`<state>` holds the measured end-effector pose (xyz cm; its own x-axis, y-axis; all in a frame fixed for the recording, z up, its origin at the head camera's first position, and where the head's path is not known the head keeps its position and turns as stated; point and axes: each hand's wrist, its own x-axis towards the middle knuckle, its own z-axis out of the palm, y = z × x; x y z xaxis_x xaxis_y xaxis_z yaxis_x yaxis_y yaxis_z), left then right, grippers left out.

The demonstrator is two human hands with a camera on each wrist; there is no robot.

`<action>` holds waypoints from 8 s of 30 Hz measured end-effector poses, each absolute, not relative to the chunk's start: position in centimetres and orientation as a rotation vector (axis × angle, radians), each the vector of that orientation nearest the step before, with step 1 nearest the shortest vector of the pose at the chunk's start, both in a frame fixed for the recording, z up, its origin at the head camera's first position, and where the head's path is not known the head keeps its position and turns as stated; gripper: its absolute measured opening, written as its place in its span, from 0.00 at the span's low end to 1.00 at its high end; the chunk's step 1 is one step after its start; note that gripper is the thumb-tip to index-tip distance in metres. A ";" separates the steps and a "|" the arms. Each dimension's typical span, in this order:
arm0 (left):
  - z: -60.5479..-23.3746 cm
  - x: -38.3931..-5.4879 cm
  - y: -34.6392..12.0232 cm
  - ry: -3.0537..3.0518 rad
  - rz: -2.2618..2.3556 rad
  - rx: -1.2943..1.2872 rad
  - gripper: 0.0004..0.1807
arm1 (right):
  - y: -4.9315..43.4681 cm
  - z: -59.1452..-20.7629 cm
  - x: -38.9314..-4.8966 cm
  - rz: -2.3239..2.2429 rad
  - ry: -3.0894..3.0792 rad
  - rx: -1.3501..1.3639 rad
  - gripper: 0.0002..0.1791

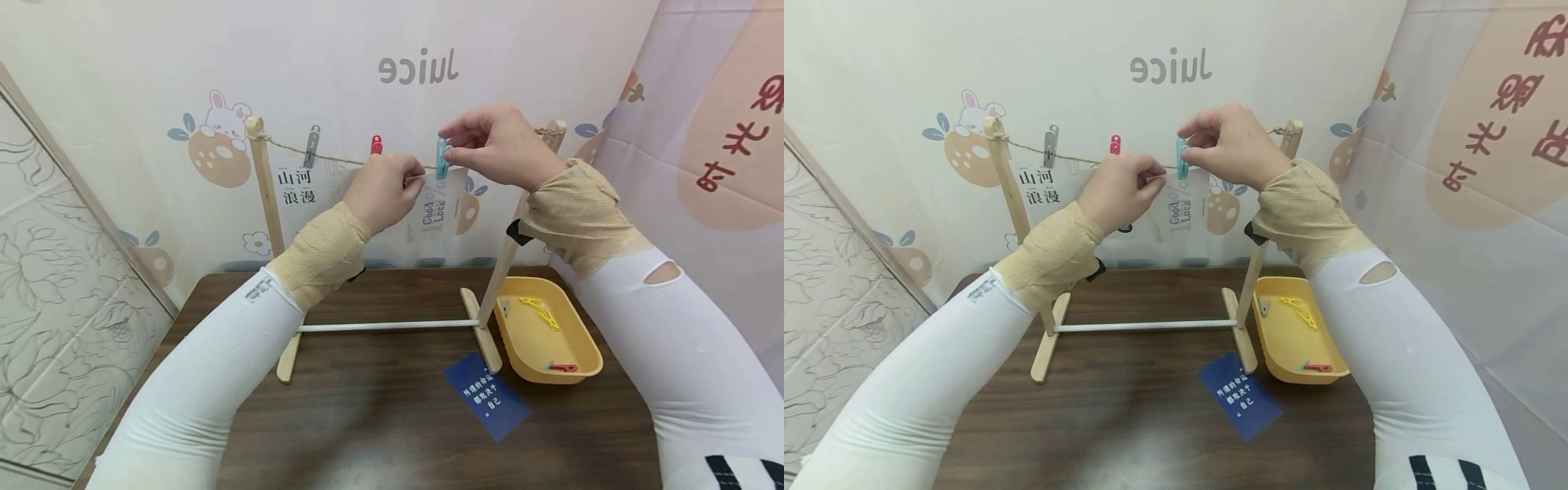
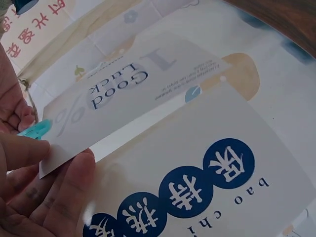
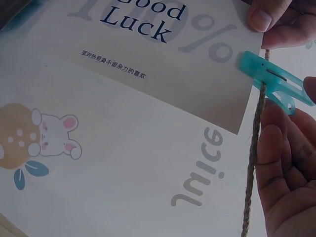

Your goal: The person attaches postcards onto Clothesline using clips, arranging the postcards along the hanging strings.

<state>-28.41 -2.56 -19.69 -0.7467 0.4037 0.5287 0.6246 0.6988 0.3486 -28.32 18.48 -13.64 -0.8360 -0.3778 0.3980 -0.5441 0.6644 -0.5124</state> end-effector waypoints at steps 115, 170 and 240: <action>-31.1 -26.1 -5.1 -2.387 -0.899 -0.864 0.07 | 24.7 -26.3 -24.1 1.140 -2.489 0.649 0.08; -38.9 -25.1 -2.7 -2.572 -0.949 -0.848 0.07 | 29.3 -33.7 -24.1 1.235 -2.622 0.531 0.11; -48.0 -21.6 2.9 -2.978 -0.485 -1.244 0.21 | 35.3 -42.1 -30.4 0.688 -3.096 0.312 0.11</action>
<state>-21.64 2.85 -48.00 -0.7030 0.7112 0.0017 0.6749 0.6665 0.3167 -30.39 35.29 -42.15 -0.9799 -0.1996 -0.0013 -0.1802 0.8876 -0.4240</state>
